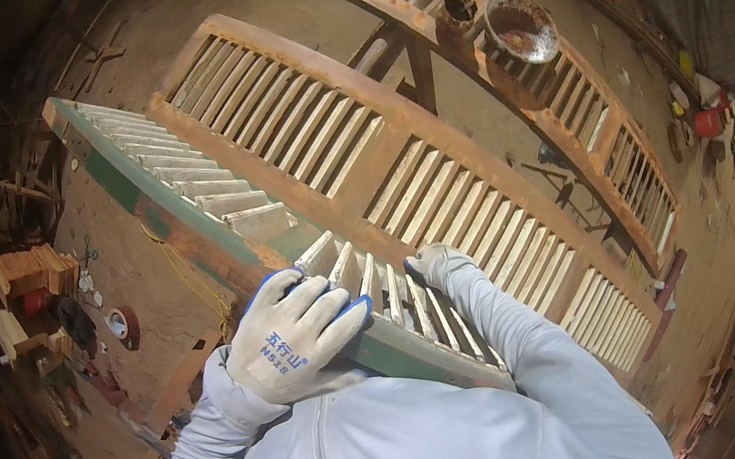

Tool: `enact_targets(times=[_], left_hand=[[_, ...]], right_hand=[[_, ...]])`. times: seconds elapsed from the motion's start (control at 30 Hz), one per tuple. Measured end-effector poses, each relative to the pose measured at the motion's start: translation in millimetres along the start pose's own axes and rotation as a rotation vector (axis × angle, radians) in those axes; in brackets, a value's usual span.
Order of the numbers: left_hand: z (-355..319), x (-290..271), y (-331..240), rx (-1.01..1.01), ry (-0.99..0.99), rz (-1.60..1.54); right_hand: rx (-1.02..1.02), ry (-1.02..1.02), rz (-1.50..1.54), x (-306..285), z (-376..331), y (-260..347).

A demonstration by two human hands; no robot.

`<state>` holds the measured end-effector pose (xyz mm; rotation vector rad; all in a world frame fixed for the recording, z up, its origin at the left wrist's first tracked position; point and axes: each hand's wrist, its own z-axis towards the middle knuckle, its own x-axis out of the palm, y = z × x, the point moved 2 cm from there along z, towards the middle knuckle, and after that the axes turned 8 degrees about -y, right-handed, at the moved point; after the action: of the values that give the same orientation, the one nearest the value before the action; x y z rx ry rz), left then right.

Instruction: The person sands a wooden slatted panel with a sanding block, moving it back and forth across the surface. The person repositions the panel and continues sanding different sections. Another person is visible in the background also sanding a similar panel.

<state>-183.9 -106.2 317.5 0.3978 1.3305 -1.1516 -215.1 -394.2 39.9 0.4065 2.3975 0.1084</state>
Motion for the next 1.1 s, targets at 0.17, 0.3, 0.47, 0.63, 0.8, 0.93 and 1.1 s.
enact_targets(times=[0.17,0.3,0.47,0.63,0.8,0.93,1.1], left_hand=[[-4,15,4,0.071,0.164,0.112],[-21,15,7,0.243,0.210,0.089],[-51,14,7,0.383,0.235,0.138],[-68,2,10,0.423,0.197,0.139],[-81,-14,7,0.448,0.146,0.165],[-83,-31,8,0.440,0.109,0.151],[-102,-32,12,0.256,-0.144,0.124]], right_hand=[[0.002,-0.077,0.074,8,-15,7],[0.045,-0.209,0.164,23,-22,-1],[0.012,-0.361,0.318,51,-21,-10],[0.126,-0.313,0.250,60,-24,-6],[0.108,-0.228,0.181,58,-32,5],[0.086,-0.198,0.135,48,-40,8],[0.046,-0.207,0.049,31,-41,16]])
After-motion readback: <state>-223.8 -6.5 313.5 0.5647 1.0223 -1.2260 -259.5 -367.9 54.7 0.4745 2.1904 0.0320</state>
